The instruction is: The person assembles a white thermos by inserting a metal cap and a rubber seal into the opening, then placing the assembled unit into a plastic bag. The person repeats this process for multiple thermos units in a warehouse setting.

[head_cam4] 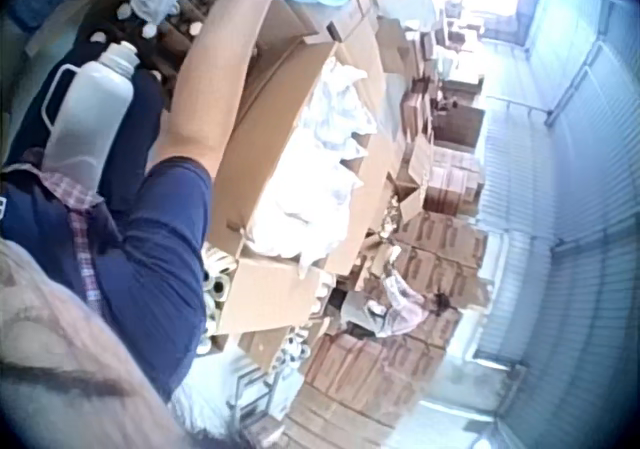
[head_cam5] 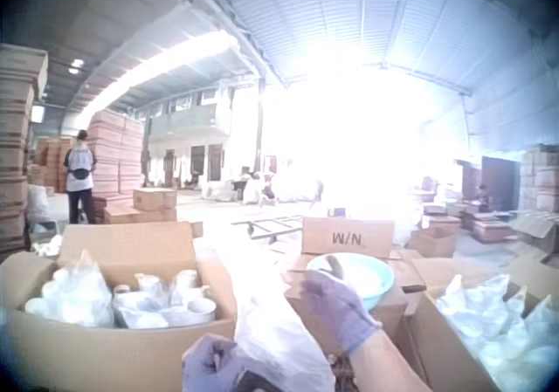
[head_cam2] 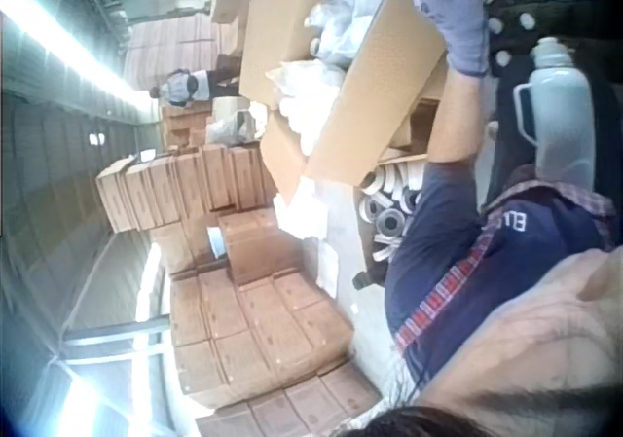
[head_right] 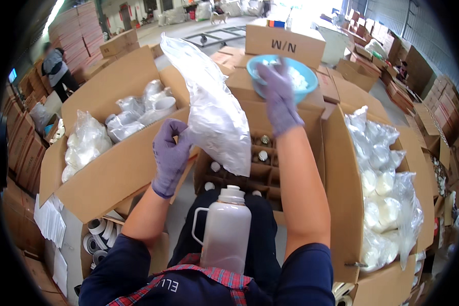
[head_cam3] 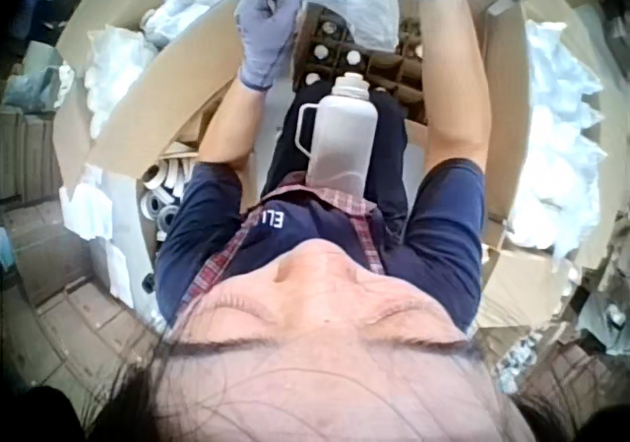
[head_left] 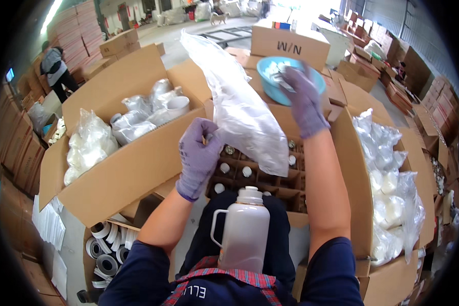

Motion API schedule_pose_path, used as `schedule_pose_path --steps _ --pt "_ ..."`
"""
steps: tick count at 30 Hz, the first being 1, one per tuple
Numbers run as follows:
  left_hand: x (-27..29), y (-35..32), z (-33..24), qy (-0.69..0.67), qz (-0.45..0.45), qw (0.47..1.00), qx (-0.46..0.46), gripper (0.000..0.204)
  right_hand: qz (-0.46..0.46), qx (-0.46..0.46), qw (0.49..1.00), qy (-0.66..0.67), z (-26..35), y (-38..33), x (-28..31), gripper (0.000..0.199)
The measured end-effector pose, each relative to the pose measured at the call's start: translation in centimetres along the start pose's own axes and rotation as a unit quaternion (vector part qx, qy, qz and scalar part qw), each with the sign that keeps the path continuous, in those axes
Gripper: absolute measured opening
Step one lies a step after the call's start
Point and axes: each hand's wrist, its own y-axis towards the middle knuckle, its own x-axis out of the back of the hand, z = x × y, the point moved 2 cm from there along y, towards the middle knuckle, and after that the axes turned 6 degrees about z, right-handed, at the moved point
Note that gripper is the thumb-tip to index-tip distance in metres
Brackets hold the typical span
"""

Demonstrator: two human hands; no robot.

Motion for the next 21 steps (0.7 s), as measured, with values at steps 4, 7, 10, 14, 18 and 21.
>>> schedule_pose_path --steps 4,7,10,14,18,21 --pt "-2.3 -2.1 2.9 -0.08 0.063 0.993 0.059 0.015 -0.06 0.062 0.993 -0.081 -0.1 -11.3 5.8 0.072" --pt "-5.9 -5.4 1.7 -0.123 0.202 0.971 0.041 0.024 -0.001 0.066 0.945 -0.319 -4.3 -15.7 5.0 0.056" --pt "-4.2 -5.0 3.2 -0.02 0.229 0.971 0.065 0.027 -0.12 -0.062 0.989 -0.066 -7.0 -14.9 10.2 0.026" --pt "-1.3 -5.5 8.3 -0.037 0.146 0.983 0.102 0.038 -0.005 -0.035 0.986 -0.166 -8.9 -15.6 8.2 0.03" --pt "4.9 -8.9 14.2 0.058 -0.098 0.958 0.264 0.031 0.068 -0.199 0.96 -0.185 -13.4 -12.4 12.3 0.035" --pt "10.0 -14.6 15.6 0.083 -0.137 0.936 0.313 0.03 0.061 -0.069 0.94 -0.329 -14.0 -8.3 10.6 0.039"
